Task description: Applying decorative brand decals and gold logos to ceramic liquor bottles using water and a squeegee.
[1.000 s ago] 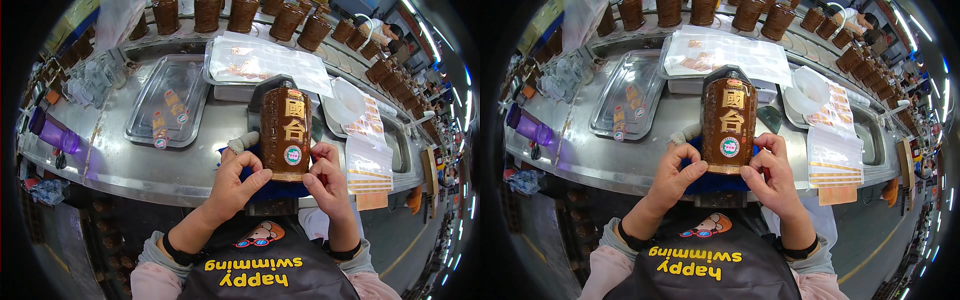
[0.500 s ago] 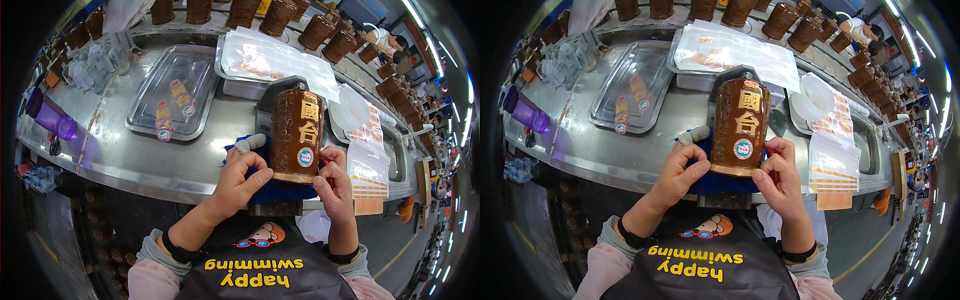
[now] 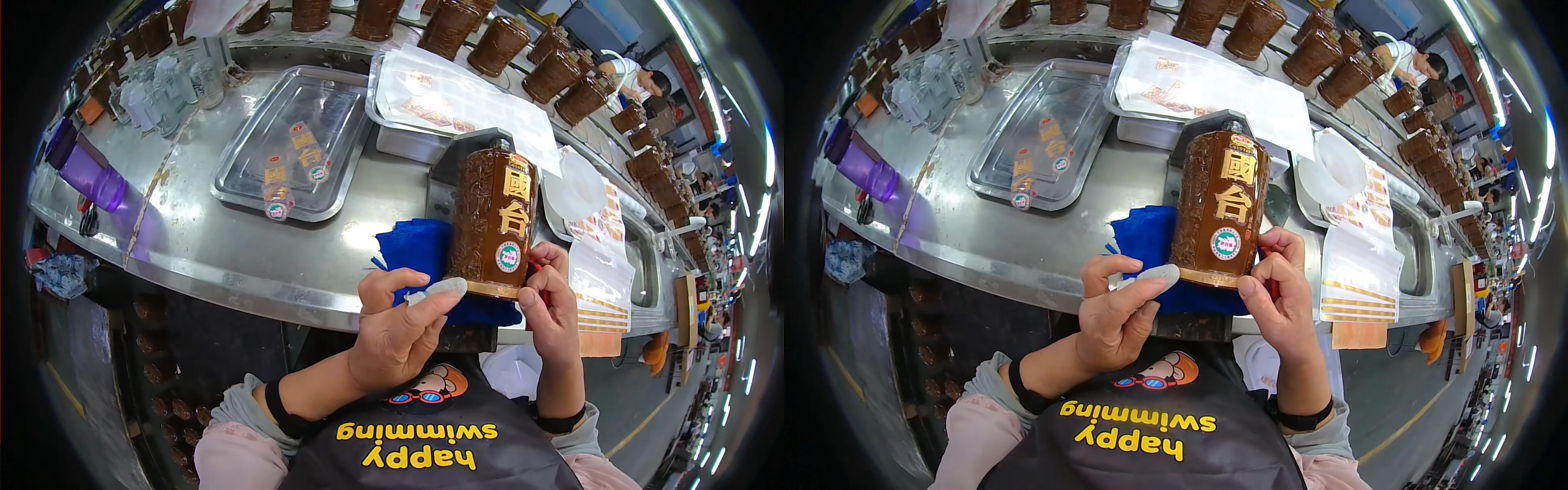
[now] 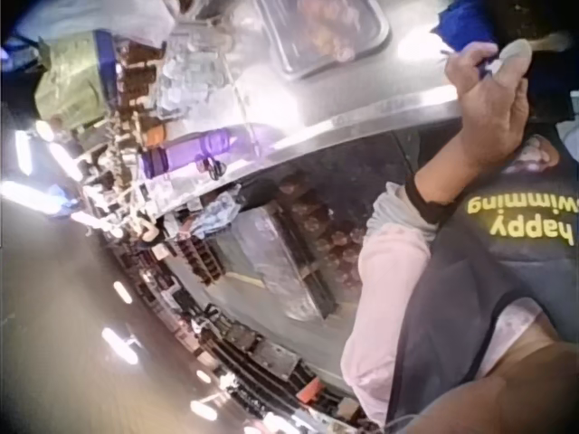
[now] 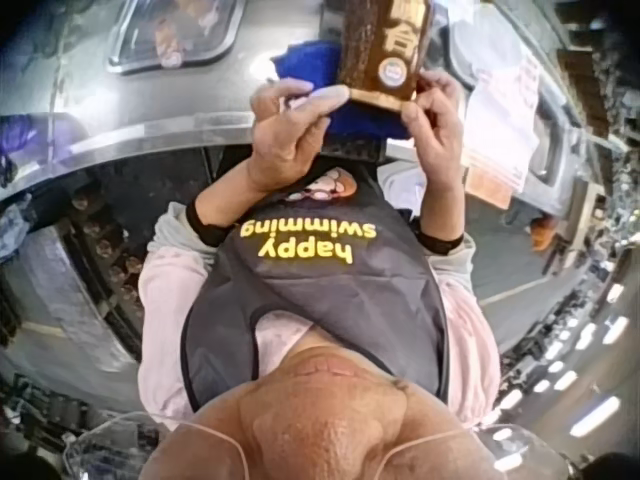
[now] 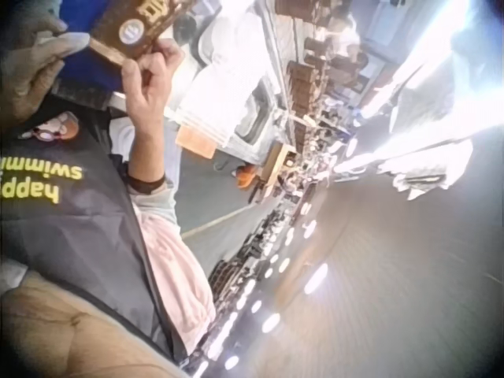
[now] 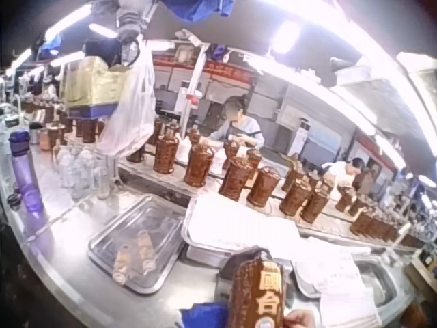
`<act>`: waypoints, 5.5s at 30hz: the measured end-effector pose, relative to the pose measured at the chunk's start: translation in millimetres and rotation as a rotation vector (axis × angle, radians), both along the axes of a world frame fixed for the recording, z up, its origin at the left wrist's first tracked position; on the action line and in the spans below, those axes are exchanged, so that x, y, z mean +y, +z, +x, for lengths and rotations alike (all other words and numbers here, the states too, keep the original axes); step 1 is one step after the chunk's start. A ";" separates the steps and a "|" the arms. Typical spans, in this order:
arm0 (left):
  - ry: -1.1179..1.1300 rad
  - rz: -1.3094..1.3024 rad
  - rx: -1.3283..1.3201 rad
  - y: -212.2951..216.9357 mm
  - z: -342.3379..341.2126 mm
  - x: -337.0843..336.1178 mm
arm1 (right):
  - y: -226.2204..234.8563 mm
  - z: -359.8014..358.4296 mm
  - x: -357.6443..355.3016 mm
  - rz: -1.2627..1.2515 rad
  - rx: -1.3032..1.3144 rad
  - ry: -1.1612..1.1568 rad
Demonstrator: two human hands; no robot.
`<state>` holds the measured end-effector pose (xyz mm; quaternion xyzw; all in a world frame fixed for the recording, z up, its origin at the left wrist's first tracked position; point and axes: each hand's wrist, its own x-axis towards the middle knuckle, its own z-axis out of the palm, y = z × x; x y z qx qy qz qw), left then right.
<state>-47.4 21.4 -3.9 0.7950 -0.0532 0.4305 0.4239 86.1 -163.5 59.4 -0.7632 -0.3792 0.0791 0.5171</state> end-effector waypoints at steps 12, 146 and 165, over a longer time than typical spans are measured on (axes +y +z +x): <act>-0.025 -0.281 0.140 -9.0 -0.7 0.1 | -2.5 1.6 -1.1 0.003 0.030 0.010; -0.204 0.805 -0.245 36.6 66.0 10.2 | -16.9 43.7 -43.2 0.031 0.532 0.286; -0.285 0.876 -0.251 43.2 73.5 9.5 | -21.2 44.2 -42.8 0.051 0.507 0.301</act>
